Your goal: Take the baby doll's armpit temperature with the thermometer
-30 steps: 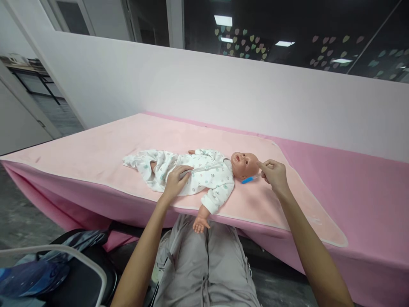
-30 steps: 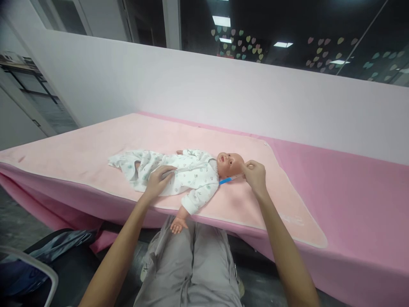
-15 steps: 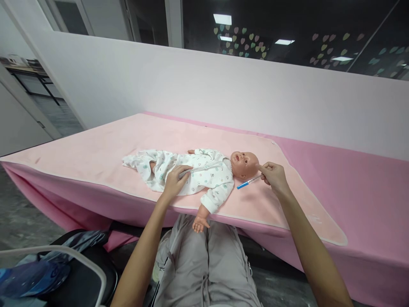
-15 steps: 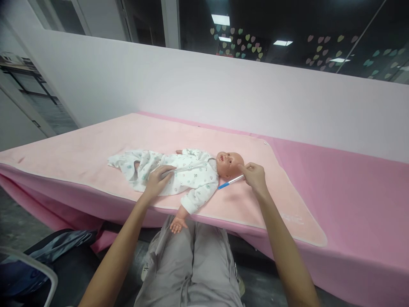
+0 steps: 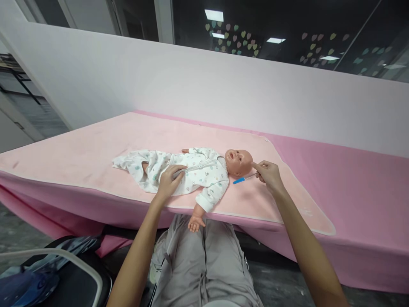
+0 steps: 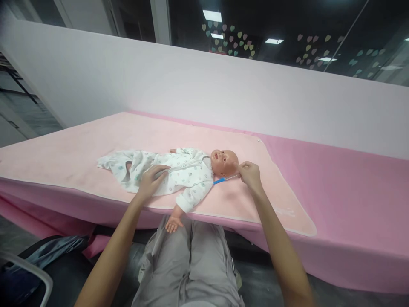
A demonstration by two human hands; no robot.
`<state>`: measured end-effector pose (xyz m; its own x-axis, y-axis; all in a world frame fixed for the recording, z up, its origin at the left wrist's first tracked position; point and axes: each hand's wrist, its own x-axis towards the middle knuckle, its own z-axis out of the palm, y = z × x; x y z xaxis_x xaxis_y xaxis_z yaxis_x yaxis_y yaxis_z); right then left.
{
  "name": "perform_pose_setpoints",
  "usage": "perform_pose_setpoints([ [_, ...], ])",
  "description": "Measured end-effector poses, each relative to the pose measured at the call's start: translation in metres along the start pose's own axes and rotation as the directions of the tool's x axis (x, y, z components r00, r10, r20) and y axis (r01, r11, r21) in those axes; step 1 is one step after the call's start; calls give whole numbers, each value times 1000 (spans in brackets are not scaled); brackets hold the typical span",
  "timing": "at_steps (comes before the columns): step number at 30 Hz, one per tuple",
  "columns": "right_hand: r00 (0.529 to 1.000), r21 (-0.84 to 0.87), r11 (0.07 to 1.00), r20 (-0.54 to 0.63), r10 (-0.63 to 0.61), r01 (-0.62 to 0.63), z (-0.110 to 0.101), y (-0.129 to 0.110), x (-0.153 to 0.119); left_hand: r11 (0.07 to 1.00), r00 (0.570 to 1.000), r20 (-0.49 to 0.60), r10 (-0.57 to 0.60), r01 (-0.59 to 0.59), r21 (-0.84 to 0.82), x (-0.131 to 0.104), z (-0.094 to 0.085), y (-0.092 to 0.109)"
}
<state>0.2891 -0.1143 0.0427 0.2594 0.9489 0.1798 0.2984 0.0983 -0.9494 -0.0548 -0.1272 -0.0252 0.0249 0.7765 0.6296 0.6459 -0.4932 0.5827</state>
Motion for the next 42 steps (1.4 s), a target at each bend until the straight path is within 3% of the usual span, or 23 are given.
perform_pose_setpoints([
  [3,999,-122,992,-39,-37,32,-2,12,-2,1000,1000,-3,1,-1,5,0,0,0],
  [6,975,-355,926,-126,-184,129,-1,21,-5,1000,1000,-2,4,-4,6,0,0,0],
  [11,831,-685,692,-235,-504,226,11,36,-8,1000,1000,5,-6,6,16,0,0,0],
  [14,819,-814,535,-138,-557,227,20,46,-16,1000,1000,9,-22,21,23,0,0,1],
  [17,852,-869,417,8,-524,265,30,54,-33,1000,1000,10,-14,14,19,0,0,1],
  [22,902,-885,300,242,-356,356,46,57,-55,1000,1000,3,-13,13,16,0,0,1],
  [29,928,-918,173,329,-173,358,59,47,-68,1000,1000,14,-23,23,5,0,-1,4],
  [33,932,-916,184,334,-141,357,64,45,-71,988,996,11,-93,94,-119,0,-4,4],
  [37,944,-902,277,318,-92,331,66,41,-68,941,978,-42,-204,184,-285,17,-7,18],
  [40,954,-906,301,291,-72,299,66,38,-67,944,992,-60,-111,86,-317,44,2,40],
  [42,959,-915,287,276,-69,284,65,35,-67,953,1000,14,-23,27,-301,67,15,54],
])
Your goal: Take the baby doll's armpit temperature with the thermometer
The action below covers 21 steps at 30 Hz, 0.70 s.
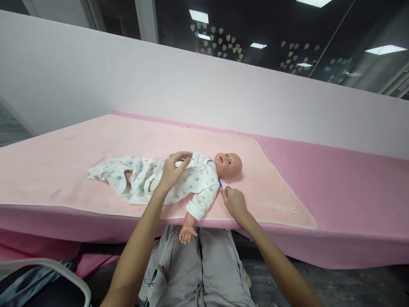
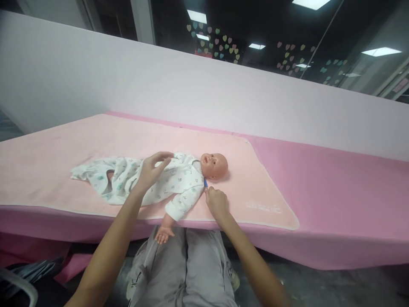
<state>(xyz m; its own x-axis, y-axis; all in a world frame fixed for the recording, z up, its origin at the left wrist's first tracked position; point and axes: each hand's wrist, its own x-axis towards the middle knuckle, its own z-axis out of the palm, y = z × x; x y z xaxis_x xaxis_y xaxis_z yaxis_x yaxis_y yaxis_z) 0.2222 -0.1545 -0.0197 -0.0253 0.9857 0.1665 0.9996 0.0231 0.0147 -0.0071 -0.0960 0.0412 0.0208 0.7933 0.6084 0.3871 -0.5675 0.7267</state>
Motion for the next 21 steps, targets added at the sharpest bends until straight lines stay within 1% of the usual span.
perform_pose_setpoints([
  [2,1000,-30,999,5,11,-11,-4,0,-1,998,992,127,4,-11,56,22,19,3],
  [4,1000,-62,998,2,8,-8,-10,1,-3,991,964,262,-33,-1,131,40,37,-2],
  [6,1000,-81,996,-8,22,-22,-18,1,-5,984,940,334,-72,12,178,51,50,-11],
  [8,998,-85,995,-23,56,-57,-25,2,-6,979,915,391,-97,17,202,56,56,-20],
  [11,995,-76,993,-43,86,-89,-33,0,-5,984,865,486,-123,43,173,56,54,-30],
  [14,993,-48,994,-63,95,-98,-37,-6,4,991,827,547,-130,104,79,53,48,-37],
  [18,990,52,996,-115,77,-72,-34,-21,21,987,804,581,-125,160,-9,49,43,-40],
  [21,975,178,983,-209,70,-32,-27,-36,38,988,802,588,-107,154,-31,48,43,-40],
])
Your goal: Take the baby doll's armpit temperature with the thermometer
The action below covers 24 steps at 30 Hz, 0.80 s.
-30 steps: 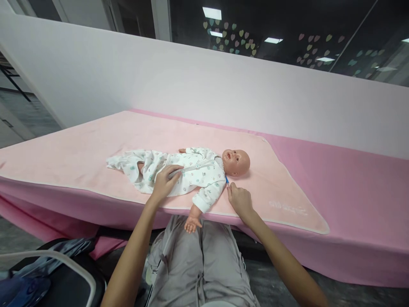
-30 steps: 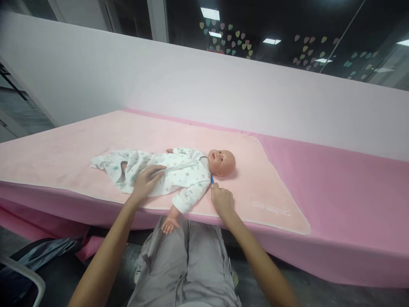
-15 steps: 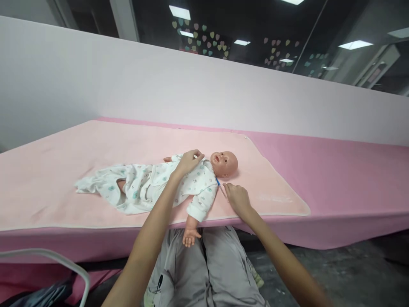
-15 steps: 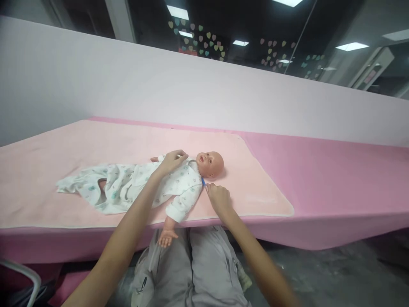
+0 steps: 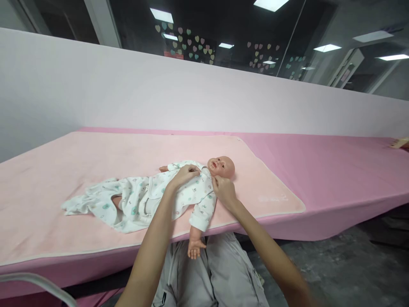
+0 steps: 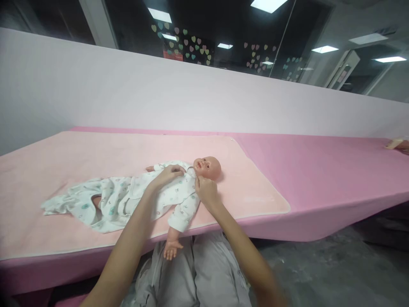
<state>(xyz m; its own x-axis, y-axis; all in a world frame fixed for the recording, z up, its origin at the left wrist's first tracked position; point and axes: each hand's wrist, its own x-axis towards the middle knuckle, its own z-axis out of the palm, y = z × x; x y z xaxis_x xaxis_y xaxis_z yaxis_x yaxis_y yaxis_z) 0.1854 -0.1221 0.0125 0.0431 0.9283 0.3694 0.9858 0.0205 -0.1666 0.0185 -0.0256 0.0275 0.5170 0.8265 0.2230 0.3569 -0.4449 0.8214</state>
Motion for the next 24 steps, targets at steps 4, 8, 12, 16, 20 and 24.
perform_pose_setpoints([
  [4,966,141,970,-193,-170,198,16,-18,22,1000,1000,11,22,-22,-9,0,1,0],
  [8,888,193,894,-317,-332,404,25,-28,40,998,998,1,63,-63,21,-1,-1,-1],
  [12,812,248,800,-392,-433,546,35,-26,45,996,996,-18,84,-84,12,-1,-3,-1],
  [16,784,389,719,-513,-350,576,49,-19,44,998,1000,16,20,-19,-63,-2,-2,2],
  [20,792,449,691,-529,-305,567,56,-17,43,991,999,45,-10,16,-134,-4,-2,10],
  [24,741,425,662,-597,-307,617,58,-18,45,984,997,71,-31,43,-173,-4,-3,14],
])
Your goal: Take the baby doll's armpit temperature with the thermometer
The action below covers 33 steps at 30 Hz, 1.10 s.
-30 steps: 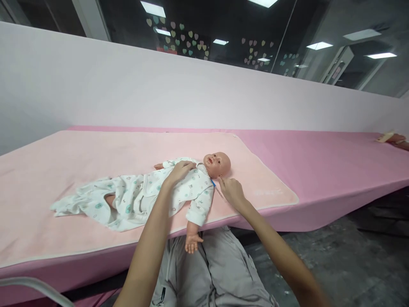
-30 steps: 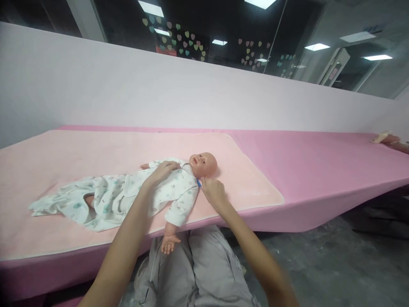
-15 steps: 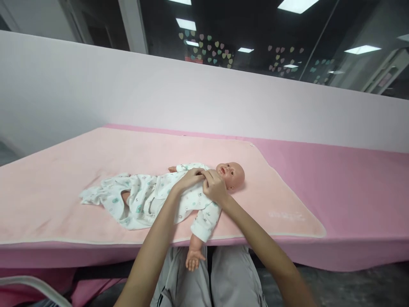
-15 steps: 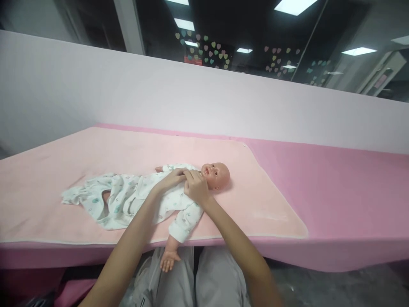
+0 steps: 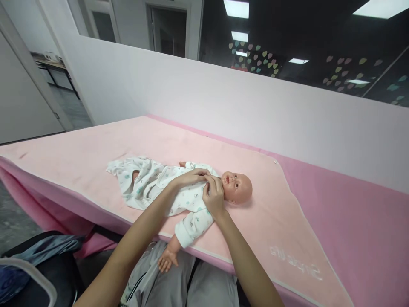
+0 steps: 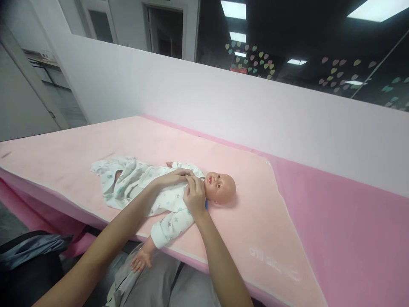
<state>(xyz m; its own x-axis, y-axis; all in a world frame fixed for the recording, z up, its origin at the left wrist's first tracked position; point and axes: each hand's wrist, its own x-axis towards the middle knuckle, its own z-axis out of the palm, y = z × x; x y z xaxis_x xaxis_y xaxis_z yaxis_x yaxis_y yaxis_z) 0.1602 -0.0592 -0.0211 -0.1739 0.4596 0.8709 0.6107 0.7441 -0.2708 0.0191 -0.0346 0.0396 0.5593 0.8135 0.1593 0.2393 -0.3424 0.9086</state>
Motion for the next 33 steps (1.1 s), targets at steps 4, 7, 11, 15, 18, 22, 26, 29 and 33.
perform_pose_setpoints([
  [4,995,-31,998,-71,-65,63,2,2,1,1000,1000,6,-15,15,-15,2,1,-1],
  [7,993,-67,995,-87,-85,79,3,3,1,999,999,1,-34,34,-39,3,3,-1],
  [11,988,-70,994,-124,-96,88,4,4,0,998,999,-33,-30,28,-64,4,4,-3],
  [15,985,-41,998,-160,-61,55,5,4,-2,987,996,-82,-18,5,-160,7,0,-13],
  [18,988,-21,1000,-150,-24,21,6,5,-3,979,986,-164,4,-38,-201,11,-3,-22],
  [22,989,5,1000,-148,-17,18,4,5,-3,981,985,-172,25,-57,-187,11,-3,-21],
  [26,989,39,999,-144,-17,23,0,2,-3,986,994,-107,27,-44,-163,5,-1,-13],
  [29,990,60,998,-140,-11,20,-1,1,-3,989,999,-50,12,-20,-148,3,0,-10],
  [33,989,61,998,-148,7,2,-1,1,-3,980,999,-54,4,-14,-197,5,0,-9],
])
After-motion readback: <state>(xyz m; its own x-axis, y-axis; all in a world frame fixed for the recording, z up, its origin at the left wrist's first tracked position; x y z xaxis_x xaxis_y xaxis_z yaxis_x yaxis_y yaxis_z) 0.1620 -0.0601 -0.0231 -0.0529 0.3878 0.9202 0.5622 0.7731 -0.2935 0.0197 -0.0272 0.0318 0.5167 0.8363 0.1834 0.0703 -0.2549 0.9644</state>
